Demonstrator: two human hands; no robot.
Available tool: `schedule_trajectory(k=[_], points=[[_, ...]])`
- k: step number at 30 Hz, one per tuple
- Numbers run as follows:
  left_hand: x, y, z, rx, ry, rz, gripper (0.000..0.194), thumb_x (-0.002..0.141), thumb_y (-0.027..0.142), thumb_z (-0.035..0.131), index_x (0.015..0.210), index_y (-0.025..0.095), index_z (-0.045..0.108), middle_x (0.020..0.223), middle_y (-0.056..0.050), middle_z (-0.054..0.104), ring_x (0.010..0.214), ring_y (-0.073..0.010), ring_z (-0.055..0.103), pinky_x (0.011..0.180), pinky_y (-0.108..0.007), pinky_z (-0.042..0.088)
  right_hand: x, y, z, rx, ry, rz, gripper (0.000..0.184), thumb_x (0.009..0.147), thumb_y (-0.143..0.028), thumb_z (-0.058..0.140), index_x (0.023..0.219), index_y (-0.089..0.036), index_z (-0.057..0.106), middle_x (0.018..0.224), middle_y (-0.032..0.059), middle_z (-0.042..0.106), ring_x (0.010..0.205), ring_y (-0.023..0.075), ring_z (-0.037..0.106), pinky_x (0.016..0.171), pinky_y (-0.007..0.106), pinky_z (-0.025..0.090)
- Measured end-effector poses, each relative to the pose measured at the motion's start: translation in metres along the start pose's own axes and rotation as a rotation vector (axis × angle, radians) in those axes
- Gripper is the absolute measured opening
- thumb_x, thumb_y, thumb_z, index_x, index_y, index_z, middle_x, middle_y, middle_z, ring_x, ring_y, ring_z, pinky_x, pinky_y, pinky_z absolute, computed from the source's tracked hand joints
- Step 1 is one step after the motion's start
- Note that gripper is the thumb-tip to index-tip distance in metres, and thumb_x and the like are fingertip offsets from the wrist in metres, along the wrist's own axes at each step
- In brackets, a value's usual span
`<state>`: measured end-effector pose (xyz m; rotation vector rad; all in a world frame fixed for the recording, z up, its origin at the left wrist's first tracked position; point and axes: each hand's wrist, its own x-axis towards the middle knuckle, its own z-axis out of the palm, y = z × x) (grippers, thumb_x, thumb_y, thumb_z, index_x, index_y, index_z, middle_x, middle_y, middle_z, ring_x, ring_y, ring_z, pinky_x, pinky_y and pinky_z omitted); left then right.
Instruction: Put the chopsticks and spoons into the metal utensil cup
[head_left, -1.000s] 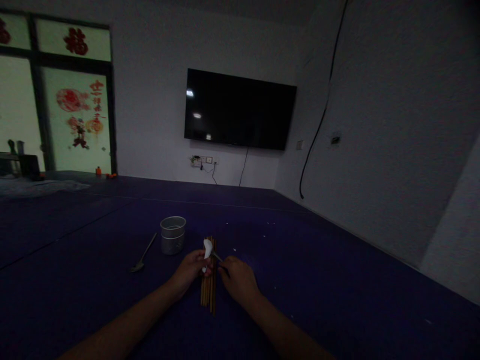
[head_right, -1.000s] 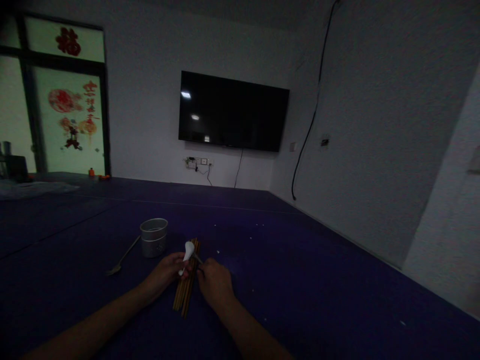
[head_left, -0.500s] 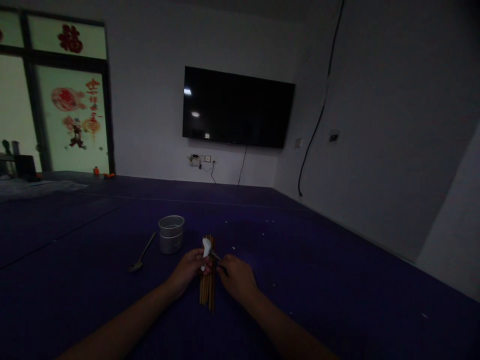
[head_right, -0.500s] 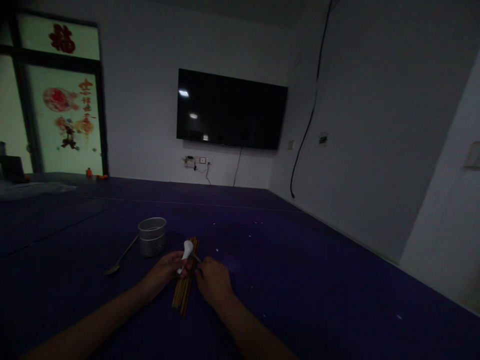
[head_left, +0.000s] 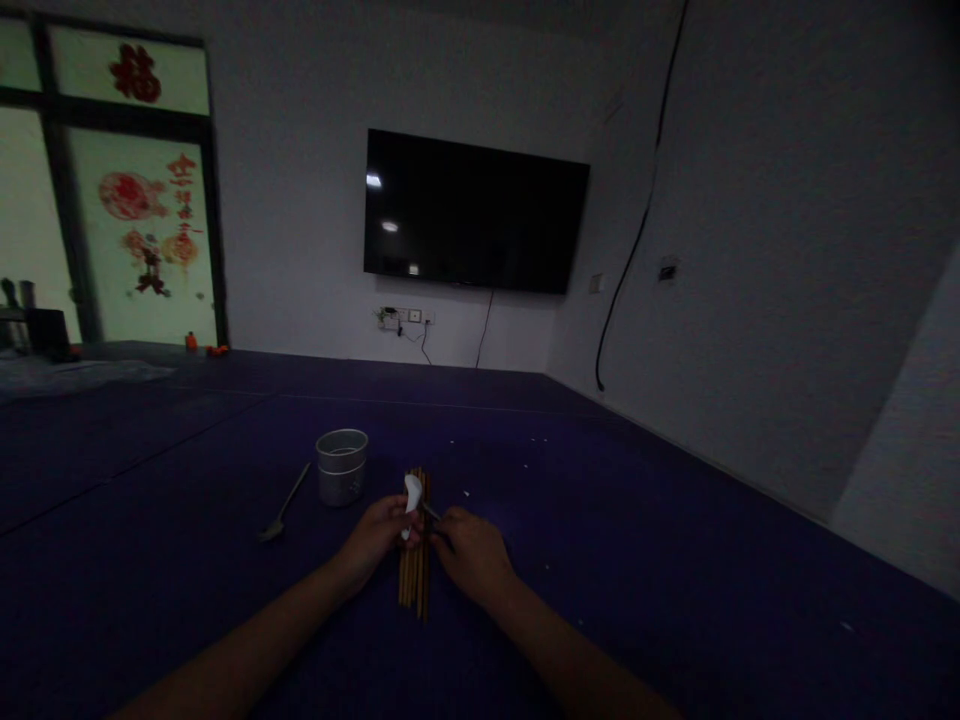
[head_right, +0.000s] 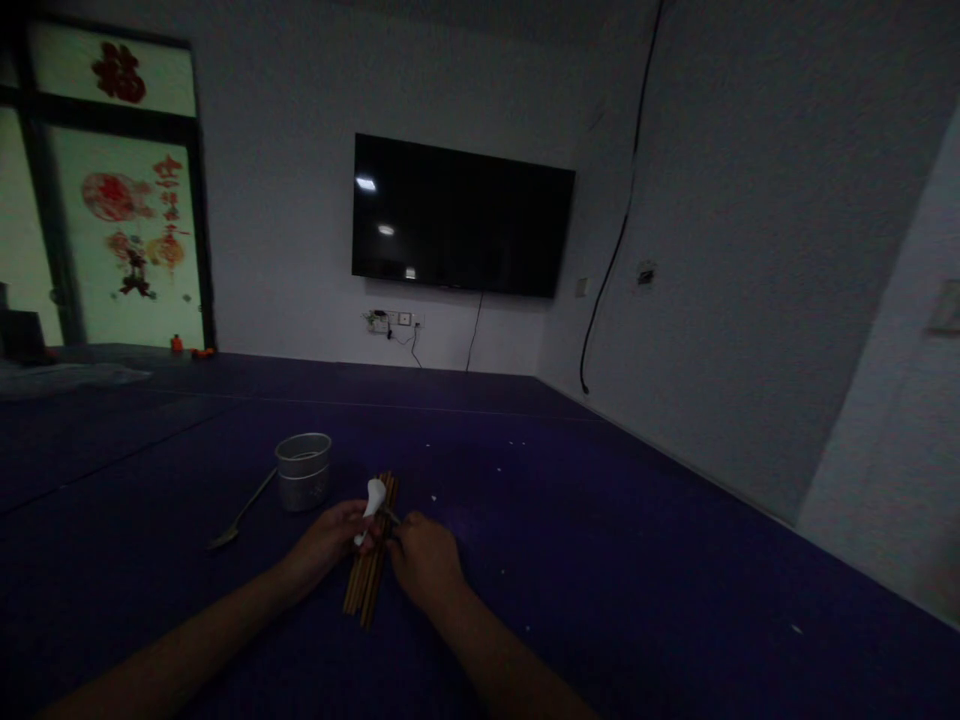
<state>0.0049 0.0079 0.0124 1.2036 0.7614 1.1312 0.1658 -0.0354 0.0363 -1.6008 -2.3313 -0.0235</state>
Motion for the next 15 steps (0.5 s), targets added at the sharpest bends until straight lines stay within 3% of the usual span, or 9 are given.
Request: schedule_trajectory(k=[15], points=[[-0.0015, -0.0005, -0.0001, 0.024, -0.002, -0.002, 0.030, 0.064, 0.032, 0.070, 0.086, 0.014, 0.061, 0.066, 0.000, 0.063, 0.055, -0.0103, 0.054, 0.057, -0.023, 0.039, -0.0004, 0.0008, 0.0009, 0.005, 0.002, -0.001, 0.026, 0.092, -0.026, 0.043, 0.104, -0.023, 0.066, 0.100, 0.0046, 0.064, 0.091, 0.0171, 0.062, 0.075, 0.025, 0.041]])
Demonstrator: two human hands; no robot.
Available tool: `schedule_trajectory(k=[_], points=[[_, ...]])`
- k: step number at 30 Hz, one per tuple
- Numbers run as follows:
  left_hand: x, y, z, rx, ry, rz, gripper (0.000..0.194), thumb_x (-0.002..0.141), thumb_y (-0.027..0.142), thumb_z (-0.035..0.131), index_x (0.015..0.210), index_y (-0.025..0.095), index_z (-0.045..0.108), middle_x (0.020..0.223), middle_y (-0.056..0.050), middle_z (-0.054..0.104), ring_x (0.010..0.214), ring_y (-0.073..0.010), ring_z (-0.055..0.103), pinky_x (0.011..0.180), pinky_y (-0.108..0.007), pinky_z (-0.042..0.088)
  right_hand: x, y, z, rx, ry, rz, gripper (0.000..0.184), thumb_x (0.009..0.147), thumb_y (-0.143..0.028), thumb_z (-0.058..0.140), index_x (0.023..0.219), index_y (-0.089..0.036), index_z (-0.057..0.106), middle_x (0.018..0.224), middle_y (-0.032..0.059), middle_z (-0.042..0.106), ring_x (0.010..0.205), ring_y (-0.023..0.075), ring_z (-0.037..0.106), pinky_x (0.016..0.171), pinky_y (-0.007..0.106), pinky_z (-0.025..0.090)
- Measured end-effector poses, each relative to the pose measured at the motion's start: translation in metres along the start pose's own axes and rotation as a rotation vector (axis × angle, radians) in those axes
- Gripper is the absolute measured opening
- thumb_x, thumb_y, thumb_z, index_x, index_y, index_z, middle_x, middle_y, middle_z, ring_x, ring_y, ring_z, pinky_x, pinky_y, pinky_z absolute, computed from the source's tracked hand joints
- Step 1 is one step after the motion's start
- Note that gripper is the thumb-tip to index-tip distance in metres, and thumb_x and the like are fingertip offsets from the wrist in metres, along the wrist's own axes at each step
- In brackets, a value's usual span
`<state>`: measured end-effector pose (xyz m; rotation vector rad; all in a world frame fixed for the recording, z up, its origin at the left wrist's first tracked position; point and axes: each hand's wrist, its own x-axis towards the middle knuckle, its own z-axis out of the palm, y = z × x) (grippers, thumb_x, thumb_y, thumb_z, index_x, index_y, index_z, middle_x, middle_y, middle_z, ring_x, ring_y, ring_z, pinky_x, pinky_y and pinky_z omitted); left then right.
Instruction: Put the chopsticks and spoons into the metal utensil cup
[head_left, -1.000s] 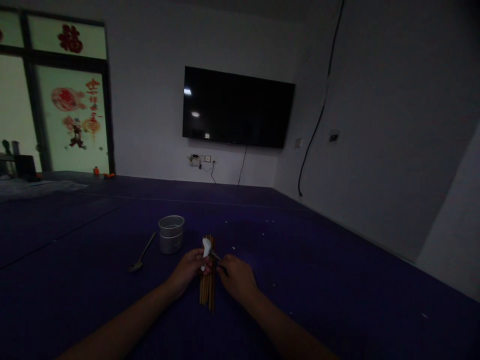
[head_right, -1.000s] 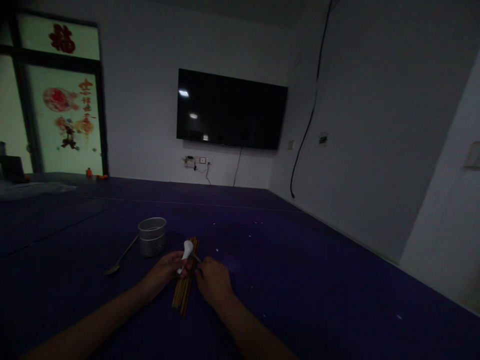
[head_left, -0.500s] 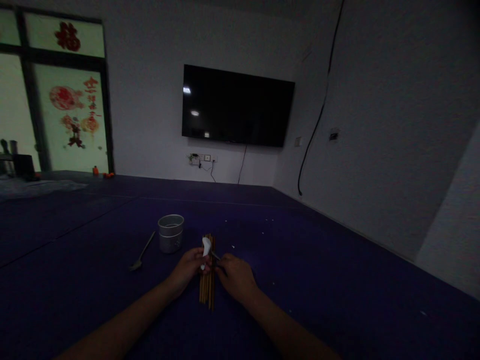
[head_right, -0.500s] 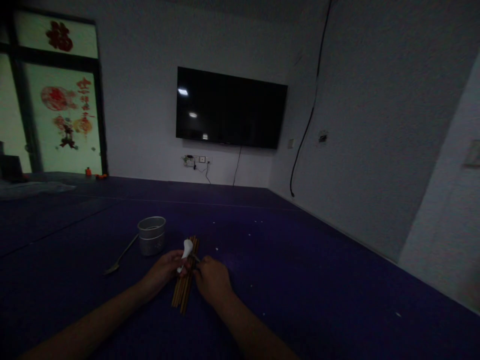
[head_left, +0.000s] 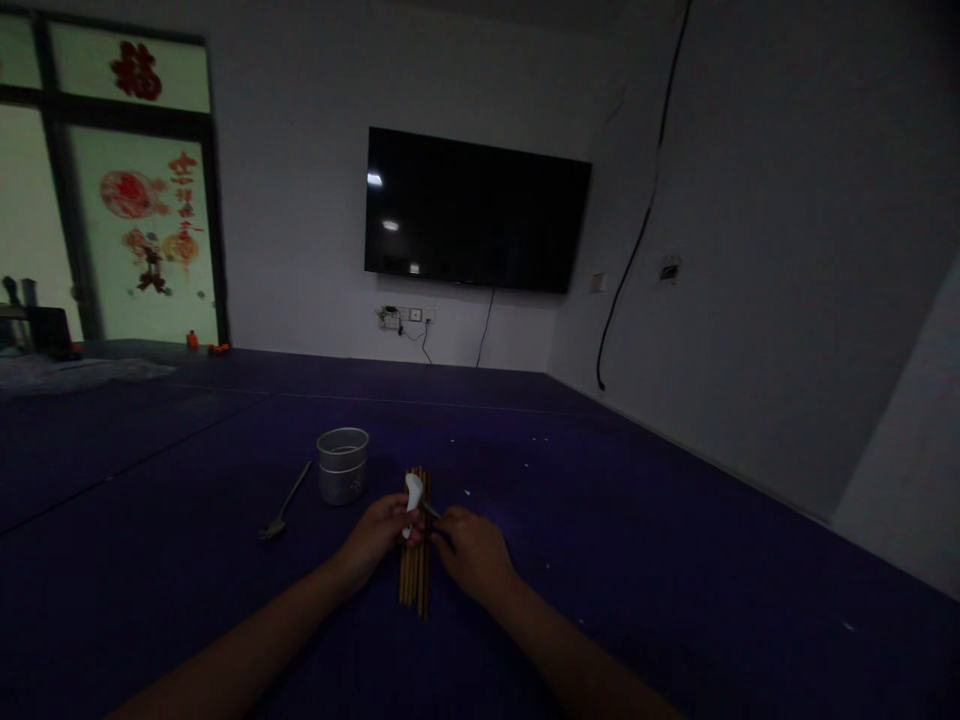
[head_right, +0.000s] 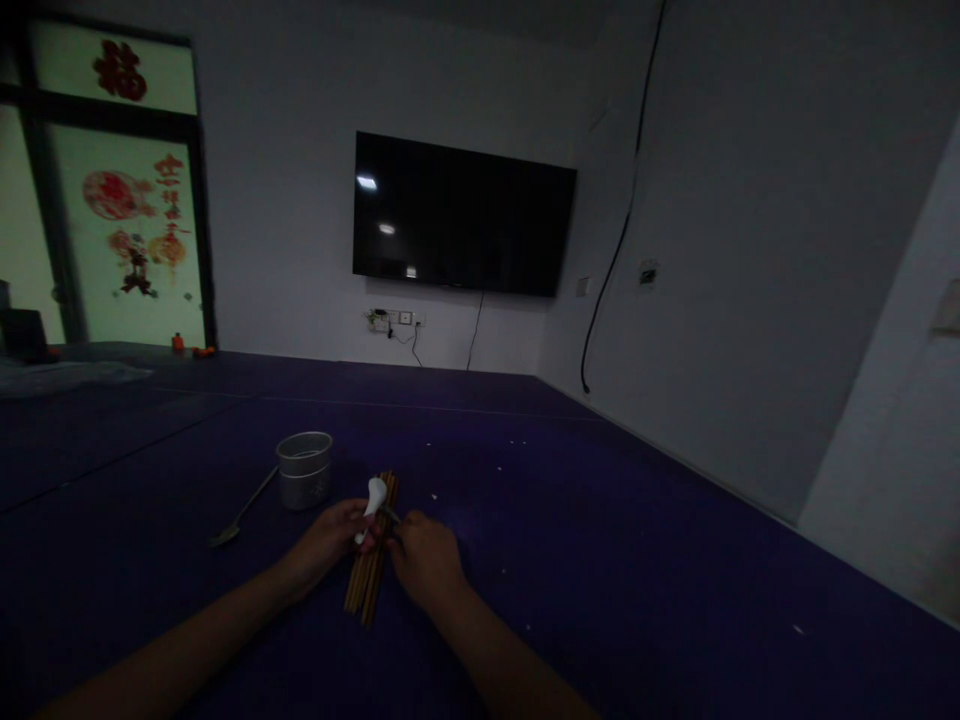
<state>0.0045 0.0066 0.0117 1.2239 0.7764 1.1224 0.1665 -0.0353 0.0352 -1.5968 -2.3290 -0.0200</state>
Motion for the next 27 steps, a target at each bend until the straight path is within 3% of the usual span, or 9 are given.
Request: schedule_trajectory(k=[27], points=[[-0.0032, 0.0031, -0.0002, 0.036, -0.004, 0.016, 0.031, 0.064, 0.034, 0.071, 0.087, 0.014, 0.063, 0.065, 0.000, 0.063, 0.056, -0.0109, 0.055, 0.056, -0.023, 0.039, 0.0001, -0.0024, -0.0025, -0.065, -0.010, -0.060, 0.028, 0.094, -0.027, 0.040, 0.102, -0.021, 0.066, 0.098, 0.0063, 0.064, 0.088, 0.0180, 0.062, 0.073, 0.026, 0.041]])
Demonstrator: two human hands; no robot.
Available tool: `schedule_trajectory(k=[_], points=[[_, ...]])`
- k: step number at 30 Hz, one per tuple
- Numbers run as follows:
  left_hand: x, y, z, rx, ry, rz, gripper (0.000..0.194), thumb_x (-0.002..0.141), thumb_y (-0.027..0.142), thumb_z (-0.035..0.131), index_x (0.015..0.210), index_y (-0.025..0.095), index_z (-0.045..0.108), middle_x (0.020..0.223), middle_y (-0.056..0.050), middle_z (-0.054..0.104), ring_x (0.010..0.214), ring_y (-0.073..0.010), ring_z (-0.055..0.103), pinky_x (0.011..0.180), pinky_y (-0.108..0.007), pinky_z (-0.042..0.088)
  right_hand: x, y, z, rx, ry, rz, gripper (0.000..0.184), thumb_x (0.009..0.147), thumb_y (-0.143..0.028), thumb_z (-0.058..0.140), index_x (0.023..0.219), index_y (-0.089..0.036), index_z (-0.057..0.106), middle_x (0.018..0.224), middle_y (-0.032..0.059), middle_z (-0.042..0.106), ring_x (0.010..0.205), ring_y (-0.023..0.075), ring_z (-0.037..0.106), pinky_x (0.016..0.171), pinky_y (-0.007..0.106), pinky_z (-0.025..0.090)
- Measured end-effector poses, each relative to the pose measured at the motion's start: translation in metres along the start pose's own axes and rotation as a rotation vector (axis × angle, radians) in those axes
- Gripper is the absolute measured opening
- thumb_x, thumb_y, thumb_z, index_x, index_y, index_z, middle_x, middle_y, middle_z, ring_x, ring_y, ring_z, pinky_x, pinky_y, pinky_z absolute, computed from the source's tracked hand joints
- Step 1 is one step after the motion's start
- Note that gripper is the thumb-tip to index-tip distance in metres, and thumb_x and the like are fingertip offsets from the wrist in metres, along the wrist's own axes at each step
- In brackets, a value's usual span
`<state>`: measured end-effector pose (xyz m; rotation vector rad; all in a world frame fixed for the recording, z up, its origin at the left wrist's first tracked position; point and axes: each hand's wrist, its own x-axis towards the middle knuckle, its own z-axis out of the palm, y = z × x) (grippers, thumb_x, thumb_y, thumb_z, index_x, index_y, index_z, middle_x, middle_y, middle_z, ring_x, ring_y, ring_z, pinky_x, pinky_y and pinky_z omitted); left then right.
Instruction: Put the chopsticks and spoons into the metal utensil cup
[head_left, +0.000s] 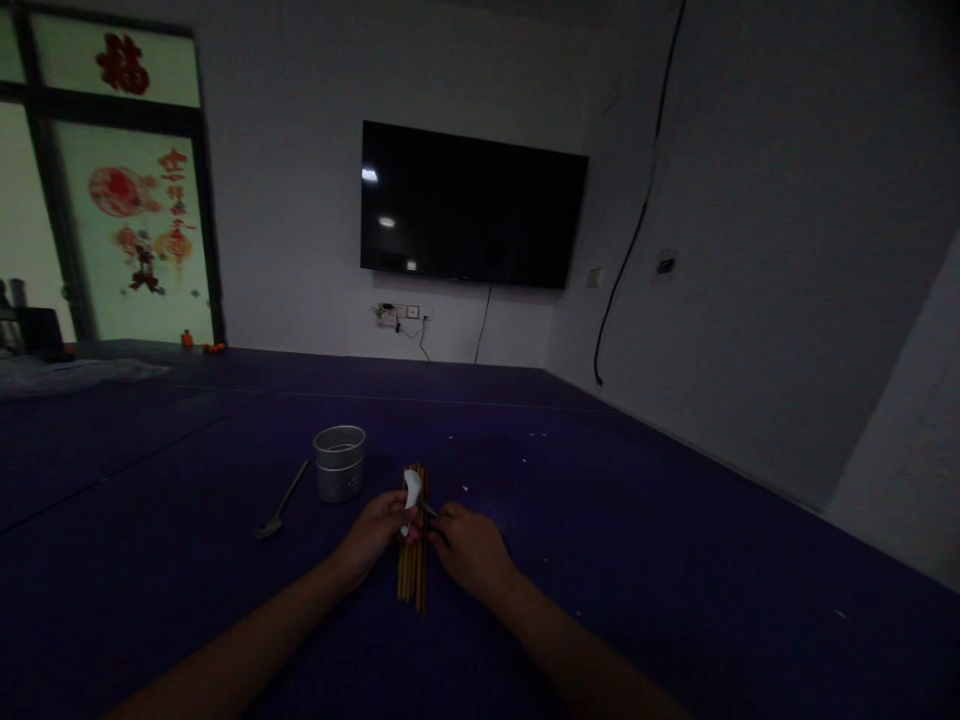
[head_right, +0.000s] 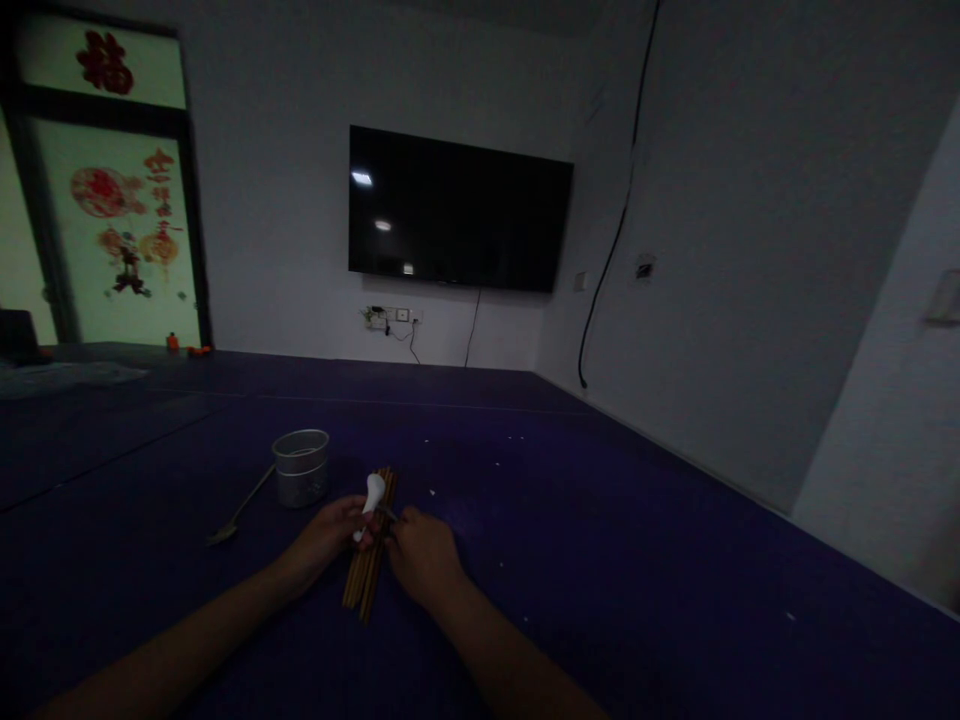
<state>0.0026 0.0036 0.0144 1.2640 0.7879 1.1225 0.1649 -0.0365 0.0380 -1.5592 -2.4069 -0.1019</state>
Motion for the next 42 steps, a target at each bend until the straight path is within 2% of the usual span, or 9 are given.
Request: schedule_trajectory(k=[42], points=[[0.0037, -0.0029, -0.0008, -0.008, -0.009, -0.004, 0.034, 0.064, 0.033, 0.070, 0.091, 0.014, 0.059, 0.067, 0.001, 0.064, 0.055, -0.0111, 0.055, 0.056, -0.024, 0.040, -0.0002, -0.0001, -0.0014, 0.000, -0.017, 0.014, 0.028, 0.093, -0.027, 0.040, 0.102, -0.021, 0.066, 0.099, 0.0064, 0.064, 0.089, 0.0180, 0.062, 0.074, 0.026, 0.042]])
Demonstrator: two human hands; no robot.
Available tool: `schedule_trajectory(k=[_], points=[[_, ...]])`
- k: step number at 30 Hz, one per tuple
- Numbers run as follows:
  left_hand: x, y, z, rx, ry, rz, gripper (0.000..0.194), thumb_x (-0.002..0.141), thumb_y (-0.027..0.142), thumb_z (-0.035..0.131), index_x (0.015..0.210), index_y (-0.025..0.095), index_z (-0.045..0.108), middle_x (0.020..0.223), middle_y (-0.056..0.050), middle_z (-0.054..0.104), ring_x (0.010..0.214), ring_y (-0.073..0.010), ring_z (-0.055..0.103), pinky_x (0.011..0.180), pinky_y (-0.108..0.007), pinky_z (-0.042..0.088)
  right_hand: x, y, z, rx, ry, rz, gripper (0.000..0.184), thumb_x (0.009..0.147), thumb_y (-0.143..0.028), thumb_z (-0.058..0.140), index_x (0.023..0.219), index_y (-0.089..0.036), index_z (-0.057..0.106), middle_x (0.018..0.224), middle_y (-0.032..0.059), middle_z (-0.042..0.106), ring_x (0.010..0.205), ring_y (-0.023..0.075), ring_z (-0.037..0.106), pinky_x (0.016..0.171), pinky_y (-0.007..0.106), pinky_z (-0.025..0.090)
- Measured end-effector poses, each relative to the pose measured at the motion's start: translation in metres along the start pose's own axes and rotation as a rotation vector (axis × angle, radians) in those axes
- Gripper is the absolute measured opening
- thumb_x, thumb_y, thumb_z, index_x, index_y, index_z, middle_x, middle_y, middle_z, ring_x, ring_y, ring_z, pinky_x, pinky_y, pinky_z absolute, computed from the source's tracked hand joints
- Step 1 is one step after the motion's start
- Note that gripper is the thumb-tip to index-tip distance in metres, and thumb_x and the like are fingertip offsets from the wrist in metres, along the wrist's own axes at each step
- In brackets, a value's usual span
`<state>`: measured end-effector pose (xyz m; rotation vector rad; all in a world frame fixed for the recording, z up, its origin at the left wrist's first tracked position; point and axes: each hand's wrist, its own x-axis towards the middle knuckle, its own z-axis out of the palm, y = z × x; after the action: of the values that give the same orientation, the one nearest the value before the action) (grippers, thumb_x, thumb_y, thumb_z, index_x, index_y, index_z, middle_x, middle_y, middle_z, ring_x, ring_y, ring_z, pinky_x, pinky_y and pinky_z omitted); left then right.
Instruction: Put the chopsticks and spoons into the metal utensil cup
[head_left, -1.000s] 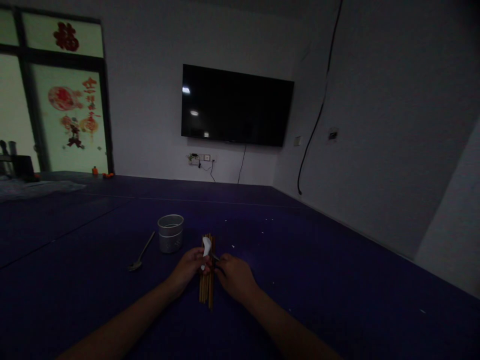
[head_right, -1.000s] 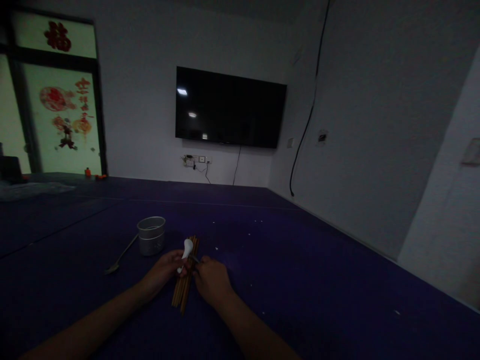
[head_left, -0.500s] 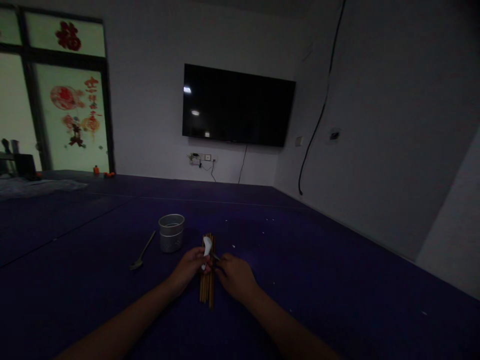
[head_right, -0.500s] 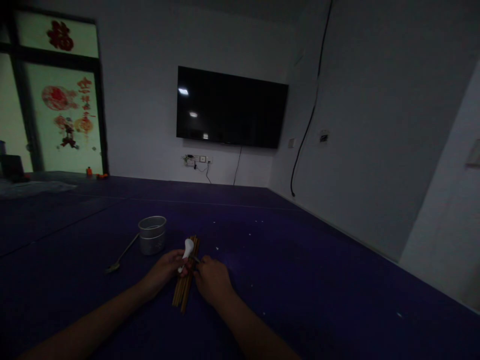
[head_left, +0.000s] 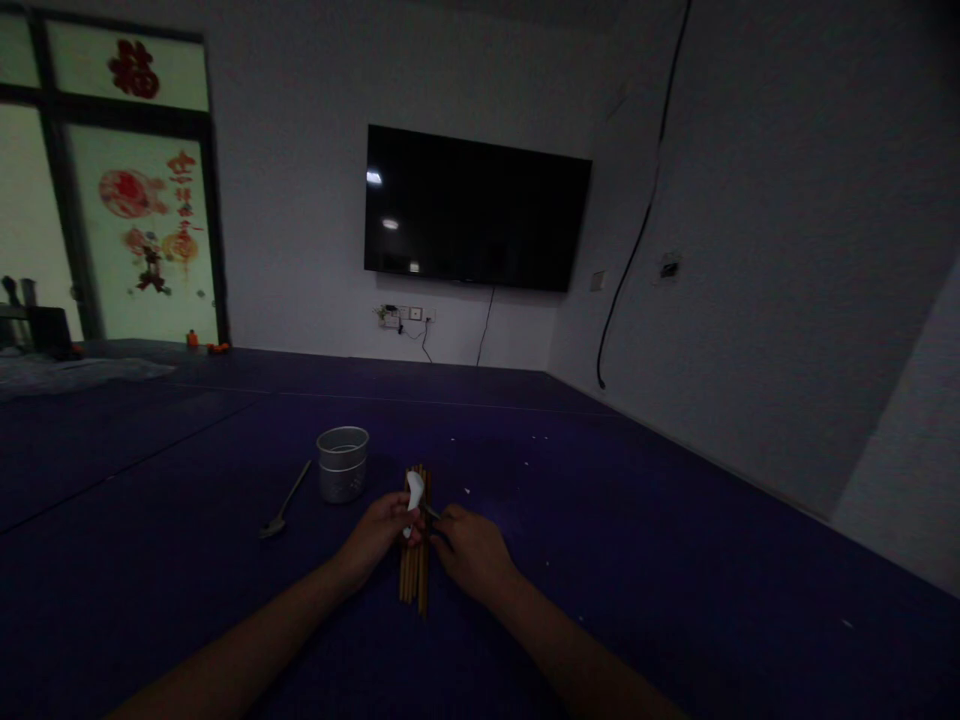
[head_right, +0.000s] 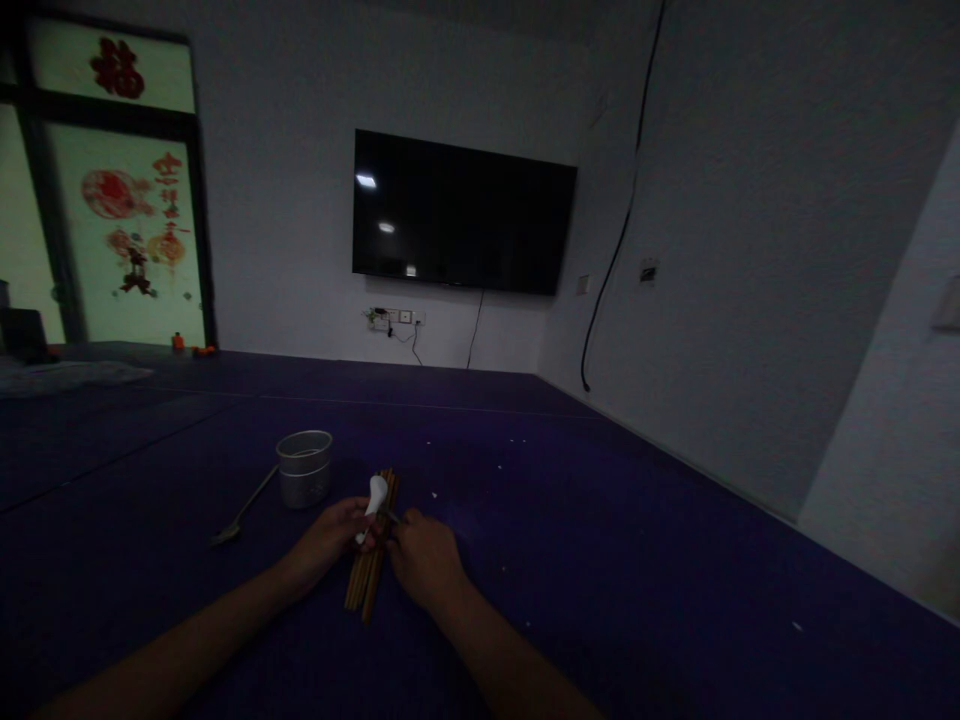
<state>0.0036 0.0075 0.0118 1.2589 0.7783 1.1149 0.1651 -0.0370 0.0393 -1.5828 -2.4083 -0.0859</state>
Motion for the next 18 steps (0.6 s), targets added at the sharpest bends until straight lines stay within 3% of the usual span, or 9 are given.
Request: schedule_trajectory(k=[18], points=[[-0.0072, 0.0073, -0.0004, 0.175, -0.041, 0.037, 0.036, 0.066, 0.034, 0.068, 0.095, 0.016, 0.059, 0.070, 0.002, 0.062, 0.059, -0.0117, 0.056, 0.059, -0.024, 0.041, -0.0011, -0.0055, -0.0058, -0.023, -0.017, -0.005, 0.025, 0.091, -0.025, 0.043, 0.104, -0.019, 0.064, 0.103, 0.0076, 0.064, 0.091, 0.0187, 0.062, 0.075, 0.027, 0.044]])
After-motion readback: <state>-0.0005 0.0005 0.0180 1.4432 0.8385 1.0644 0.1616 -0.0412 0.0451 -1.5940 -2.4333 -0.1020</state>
